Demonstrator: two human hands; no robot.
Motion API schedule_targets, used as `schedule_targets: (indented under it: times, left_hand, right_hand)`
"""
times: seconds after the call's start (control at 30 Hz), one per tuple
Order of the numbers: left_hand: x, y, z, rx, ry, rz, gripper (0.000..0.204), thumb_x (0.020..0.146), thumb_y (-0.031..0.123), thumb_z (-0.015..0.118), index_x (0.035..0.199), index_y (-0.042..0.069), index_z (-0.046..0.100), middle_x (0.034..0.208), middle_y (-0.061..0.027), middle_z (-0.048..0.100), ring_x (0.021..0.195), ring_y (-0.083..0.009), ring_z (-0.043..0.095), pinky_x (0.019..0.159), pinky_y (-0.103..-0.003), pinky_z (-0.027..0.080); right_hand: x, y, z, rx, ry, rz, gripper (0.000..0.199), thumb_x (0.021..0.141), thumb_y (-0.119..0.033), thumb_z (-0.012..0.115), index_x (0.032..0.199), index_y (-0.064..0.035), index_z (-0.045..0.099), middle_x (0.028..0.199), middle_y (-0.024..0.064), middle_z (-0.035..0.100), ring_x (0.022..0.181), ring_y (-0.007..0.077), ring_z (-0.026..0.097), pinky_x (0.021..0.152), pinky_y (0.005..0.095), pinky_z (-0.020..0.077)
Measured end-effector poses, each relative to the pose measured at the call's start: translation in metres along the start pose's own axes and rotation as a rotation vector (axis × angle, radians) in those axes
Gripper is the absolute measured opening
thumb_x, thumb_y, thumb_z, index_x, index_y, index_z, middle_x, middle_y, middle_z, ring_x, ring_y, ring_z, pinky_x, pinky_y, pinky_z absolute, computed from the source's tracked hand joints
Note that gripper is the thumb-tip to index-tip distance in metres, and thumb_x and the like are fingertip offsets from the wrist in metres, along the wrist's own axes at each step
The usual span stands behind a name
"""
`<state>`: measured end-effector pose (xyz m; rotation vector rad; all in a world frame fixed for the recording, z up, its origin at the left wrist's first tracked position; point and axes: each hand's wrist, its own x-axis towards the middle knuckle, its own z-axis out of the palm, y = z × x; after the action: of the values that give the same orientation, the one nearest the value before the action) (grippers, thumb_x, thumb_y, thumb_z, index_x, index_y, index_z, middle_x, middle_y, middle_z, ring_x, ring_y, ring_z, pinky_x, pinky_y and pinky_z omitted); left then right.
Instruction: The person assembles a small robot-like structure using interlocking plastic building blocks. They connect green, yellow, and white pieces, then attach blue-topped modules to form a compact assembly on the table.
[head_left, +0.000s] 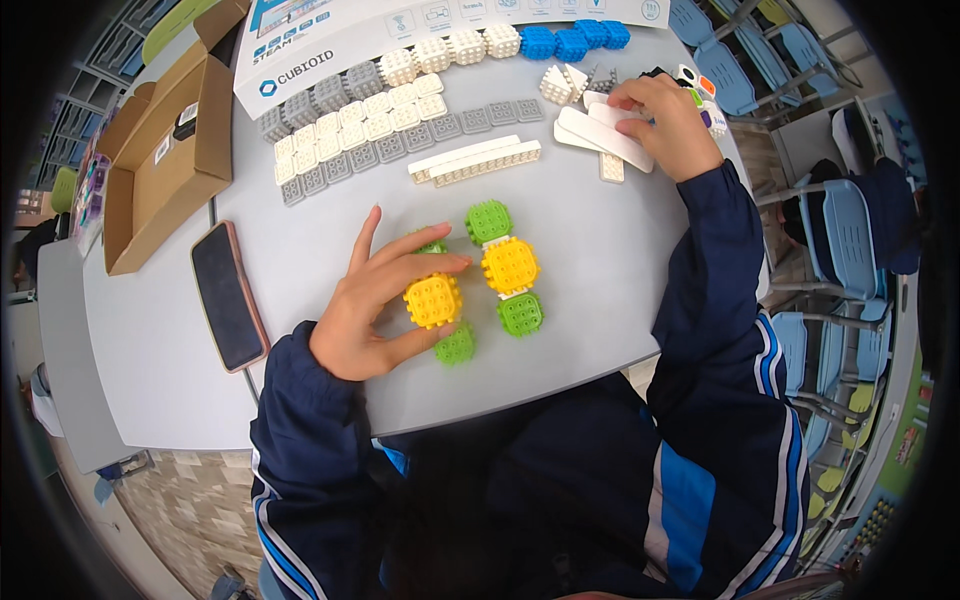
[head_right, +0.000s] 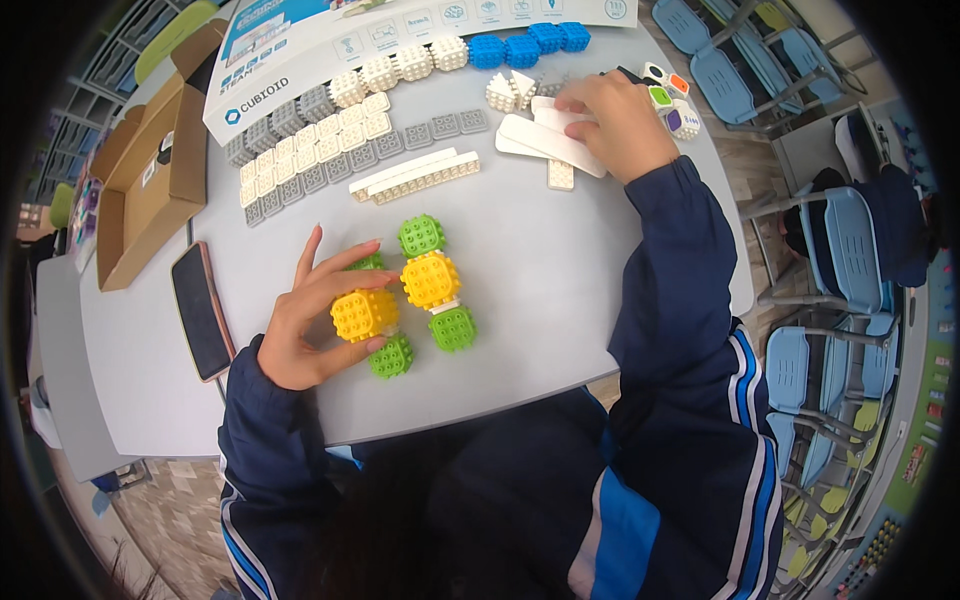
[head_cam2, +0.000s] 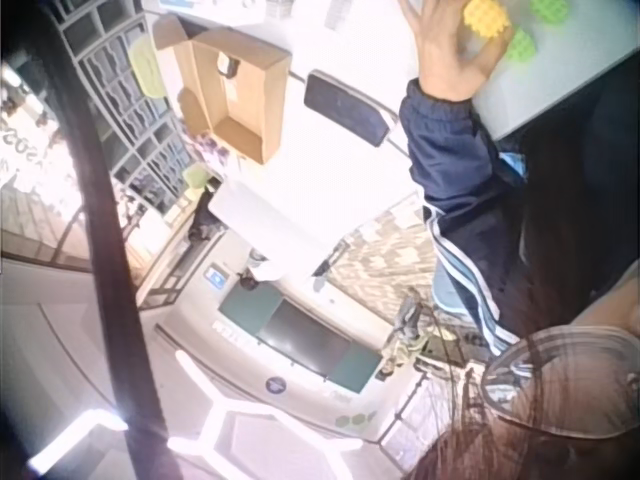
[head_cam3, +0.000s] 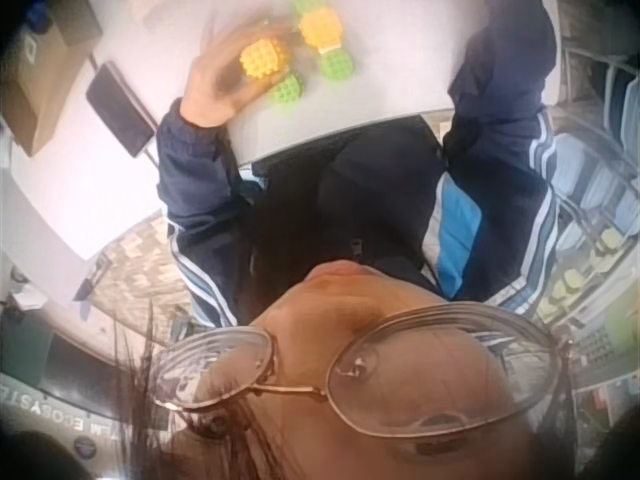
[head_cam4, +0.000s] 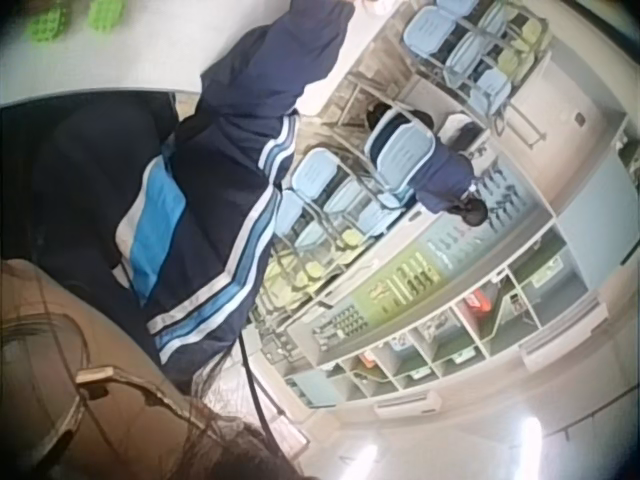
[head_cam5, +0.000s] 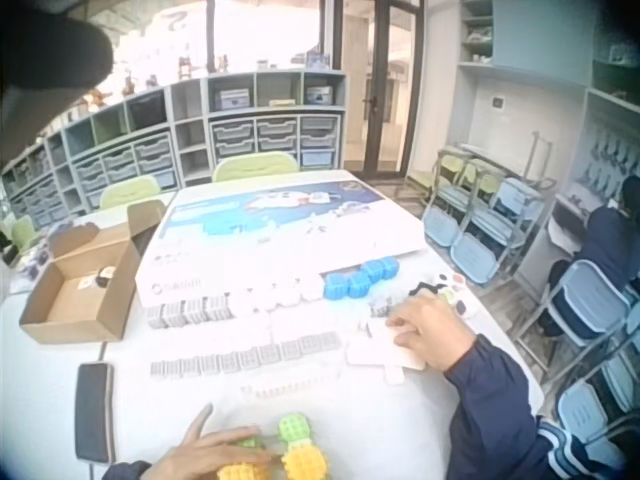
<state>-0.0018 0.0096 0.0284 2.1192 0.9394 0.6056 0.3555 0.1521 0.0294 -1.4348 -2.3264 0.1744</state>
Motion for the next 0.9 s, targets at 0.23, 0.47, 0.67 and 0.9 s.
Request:
schedule_targets:
  times: [0.23,0.47,0.67,0.9]
  left_hand:
    - [-0.001,-0.007,0.012,-0.053,0.096,0.042,0.057,0.075,0.008,0.075,0.128,0.009,0.058,0.122,-0.0070,0.068,0.132,-0.0291,0.052,0.120,-0.055,0.009]
    - [-0.001,-0.006,0.018,-0.044,0.151,0.060,0.060,0.076,0.007,0.072,0.133,0.008,0.054,0.123,-0.0083,0.066,0.130,-0.0296,0.053,0.120,-0.055,0.011]
    - [-0.002,-0.009,0.020,-0.015,0.136,0.073,0.065,0.074,0.009,0.073,0.135,0.007,0.052,0.125,-0.0103,0.065,0.129,-0.0305,0.054,0.119,-0.056,0.011]
    - [0.001,-0.001,0.017,-0.004,0.113,0.104,0.082,0.068,0.021,0.081,0.141,0.005,0.046,0.125,-0.0136,0.064,0.130,-0.0319,0.052,0.119,-0.057,0.008]
  right_hand:
    - [-0.005,-0.005,-0.012,0.062,0.085,0.024,0.021,0.078,-0.002,0.072,0.098,-0.0050,0.071,0.089,0.0066,0.065,0.083,0.0199,0.059,0.078,0.0316,0.0478]
    - [-0.008,-0.046,-0.025,0.233,0.417,-0.199,0.021,0.081,-0.002,0.072,0.102,-0.0050,0.074,0.094,0.0056,0.066,0.087,0.0164,0.060,0.079,0.0269,0.0467]
    - [-0.045,-0.118,-0.011,0.405,0.489,-0.456,0.031,0.077,-0.001,0.072,0.105,-0.0112,0.076,0.088,0.0027,0.062,0.083,0.0179,0.061,0.074,0.0336,0.0464]
    - [-0.070,-0.136,0.026,0.465,0.258,-0.825,0.038,0.061,-0.001,0.078,0.097,-0.0140,0.076,0.096,-0.0027,0.065,0.083,0.0174,0.057,0.072,0.0367,0.0362]
